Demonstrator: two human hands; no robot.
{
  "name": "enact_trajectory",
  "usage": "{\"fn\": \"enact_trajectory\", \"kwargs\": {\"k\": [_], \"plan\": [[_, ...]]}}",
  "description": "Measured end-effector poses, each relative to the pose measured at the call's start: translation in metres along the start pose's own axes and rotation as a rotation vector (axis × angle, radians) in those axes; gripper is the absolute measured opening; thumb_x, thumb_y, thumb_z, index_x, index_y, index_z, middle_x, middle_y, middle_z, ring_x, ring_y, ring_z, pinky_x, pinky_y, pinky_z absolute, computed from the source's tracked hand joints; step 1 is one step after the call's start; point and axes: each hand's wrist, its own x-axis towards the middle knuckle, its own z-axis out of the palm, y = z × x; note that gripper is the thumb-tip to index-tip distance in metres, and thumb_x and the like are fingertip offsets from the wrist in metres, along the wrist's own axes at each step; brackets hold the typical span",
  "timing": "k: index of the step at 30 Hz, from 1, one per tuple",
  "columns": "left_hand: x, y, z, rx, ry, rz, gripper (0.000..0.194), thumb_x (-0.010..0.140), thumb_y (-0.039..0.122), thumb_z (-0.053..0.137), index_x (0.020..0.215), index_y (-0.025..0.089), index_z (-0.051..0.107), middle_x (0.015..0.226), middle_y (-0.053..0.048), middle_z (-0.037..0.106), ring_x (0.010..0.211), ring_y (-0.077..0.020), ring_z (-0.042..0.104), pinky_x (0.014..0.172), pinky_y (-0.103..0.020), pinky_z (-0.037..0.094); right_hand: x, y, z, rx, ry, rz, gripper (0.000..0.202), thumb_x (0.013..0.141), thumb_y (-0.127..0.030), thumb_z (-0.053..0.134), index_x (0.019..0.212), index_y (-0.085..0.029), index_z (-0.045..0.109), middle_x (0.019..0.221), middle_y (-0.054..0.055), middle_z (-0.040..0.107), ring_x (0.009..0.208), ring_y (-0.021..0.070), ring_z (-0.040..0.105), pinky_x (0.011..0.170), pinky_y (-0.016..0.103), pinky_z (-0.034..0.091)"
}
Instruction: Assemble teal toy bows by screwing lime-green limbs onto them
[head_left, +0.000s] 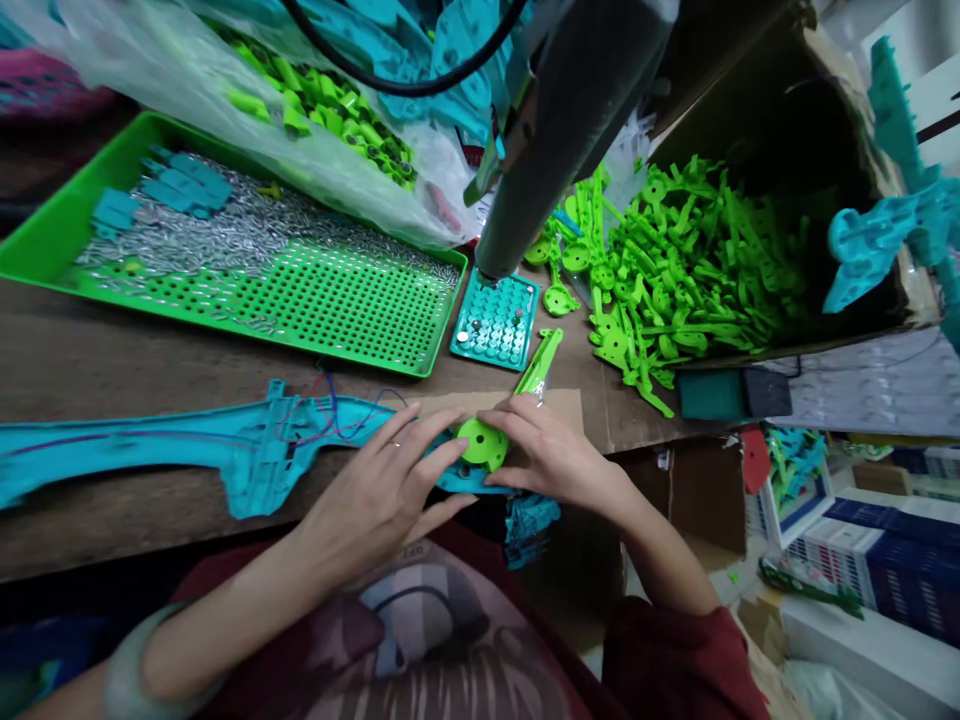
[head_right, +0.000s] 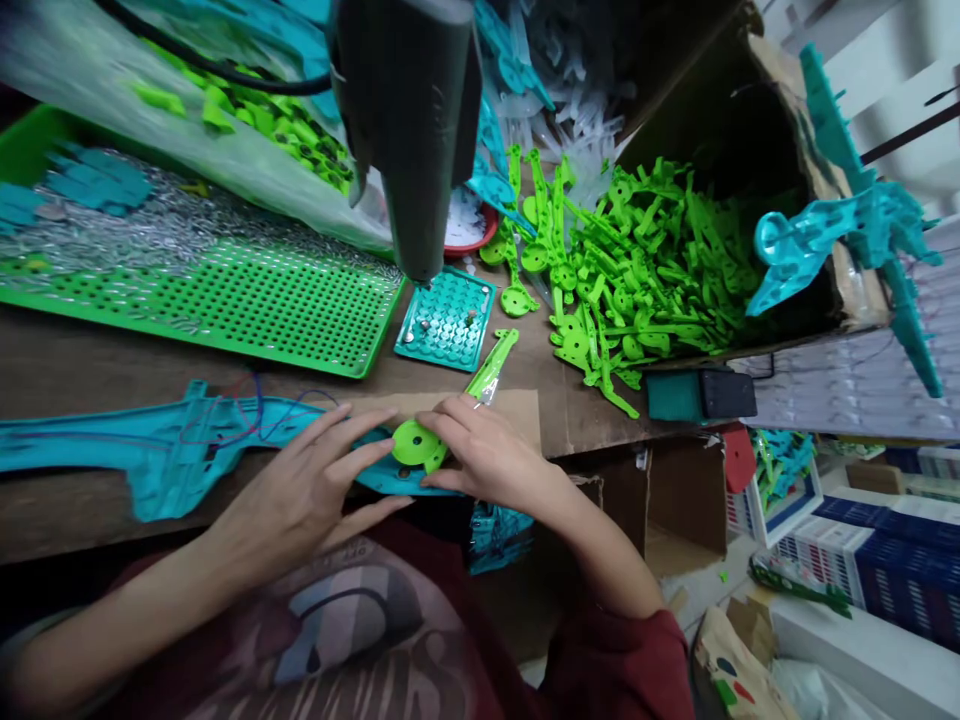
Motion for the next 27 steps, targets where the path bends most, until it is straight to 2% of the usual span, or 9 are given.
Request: {"fn": "enact_trajectory", "kwargs": {"k": [7,10,13,18,21,23,24,26,27], "plan": [[-0.005,-0.005,0.007,-0.003,0.026,-0.007,0.036,0.092,0.027,0.067,0.12,0.016,0.047,0.128,-0.02,0.06,0.122,-0.033,0.061,0.105,-0.059,0.052,0.0,0.0,0.003,-0.115,0.006,-0.035,0.044,0.09,-0.046,0.066,0.119,-0.013,0.058,0.107,0.014,0.064,0.104,0.0256,0.06,0.088,0.039,0.055],[-0.005,-0.006,0.008,0.033,0.03,0.015,0.033,0.093,0.028,0.065,0.117,0.014,0.049,0.125,-0.021,0.061,0.118,-0.0331,0.062,0.102,-0.056,0.054,0.0,0.002,0.002,-0.175,0.006,-0.098,0.034,0.095,-0.046,0.059,0.107,-0.014,0.06,0.109,0.015,0.066,0.101,0.0242,0.061,0.085,0.037,0.054],[-0.006,-0.006,0.007,0.04,0.043,-0.008,0.032,0.093,0.03,0.066,0.118,0.017,0.052,0.125,-0.019,0.063,0.117,-0.0316,0.063,0.101,-0.053,0.054,0.001,0.006,0.003,-0.252,0.046,-0.168,0.034,0.097,-0.048,0.055,0.098,-0.015,0.062,0.111,0.016,0.068,0.101,0.024,0.062,0.081,0.035,0.053],[-0.005,-0.008,0.005,0.091,-0.091,0.056,0.034,0.096,0.021,0.058,0.129,0.024,0.059,0.131,-0.011,0.066,0.115,-0.0291,0.065,0.101,-0.051,0.053,-0.007,0.014,0.017,-0.283,0.156,-0.223,0.034,0.096,-0.046,0.058,0.1,-0.014,0.067,0.121,0.016,0.071,0.101,0.0244,0.063,0.084,0.037,0.055],[-0.006,-0.009,0.006,0.102,-0.157,0.093,0.042,0.097,0.011,0.051,0.138,0.023,0.056,0.145,-0.009,0.06,0.131,-0.0284,0.057,0.109,-0.048,0.047,-0.02,0.017,0.027,-0.261,0.231,-0.213,0.034,0.095,-0.044,0.06,0.111,-0.016,0.068,0.132,0.016,0.067,0.106,0.0257,0.063,0.087,0.041,0.056],[-0.01,-0.009,0.008,0.068,-0.15,0.137,0.046,0.097,0.005,0.047,0.14,0.018,0.054,0.15,-0.011,0.054,0.141,-0.0281,0.048,0.114,-0.046,0.044,-0.027,0.017,0.025,-0.138,0.359,-0.16,0.032,0.095,-0.043,0.06,0.112,-0.017,0.069,0.127,0.016,0.069,0.107,0.0255,0.065,0.087,0.042,0.056],[-0.013,-0.009,0.009,0.049,-0.132,0.165,0.047,0.096,0.002,0.045,0.14,0.016,0.055,0.151,-0.012,0.053,0.143,-0.028,0.045,0.115,-0.045,0.043,-0.03,0.016,0.02,-0.029,0.474,-0.089,0.028,0.095,-0.042,0.059,0.107,-0.019,0.07,0.117,0.014,0.071,0.102,0.0242,0.067,0.084,0.041,0.057],[-0.019,-0.009,0.01,0.026,-0.107,0.207,0.047,0.095,-0.001,0.042,0.137,0.013,0.057,0.151,-0.014,0.053,0.146,-0.0279,0.042,0.116,-0.044,0.042,-0.031,0.012,0.002,0.26,0.783,0.088,0.024,0.096,-0.039,0.056,0.088,-0.021,0.069,0.085,0.007,0.069,0.077,0.0185,0.066,0.066,0.034,0.055],[-0.023,-0.008,0.01,0.022,-0.101,0.223,0.046,0.095,-0.002,0.041,0.135,0.013,0.058,0.15,-0.014,0.053,0.146,-0.0279,0.042,0.116,-0.044,0.042,-0.029,0.01,-0.011,0.412,0.933,0.157,0.027,0.096,-0.037,0.055,0.077,-0.022,0.066,0.069,0.002,0.061,0.062,0.015,0.059,0.055,0.029,0.049]]}}
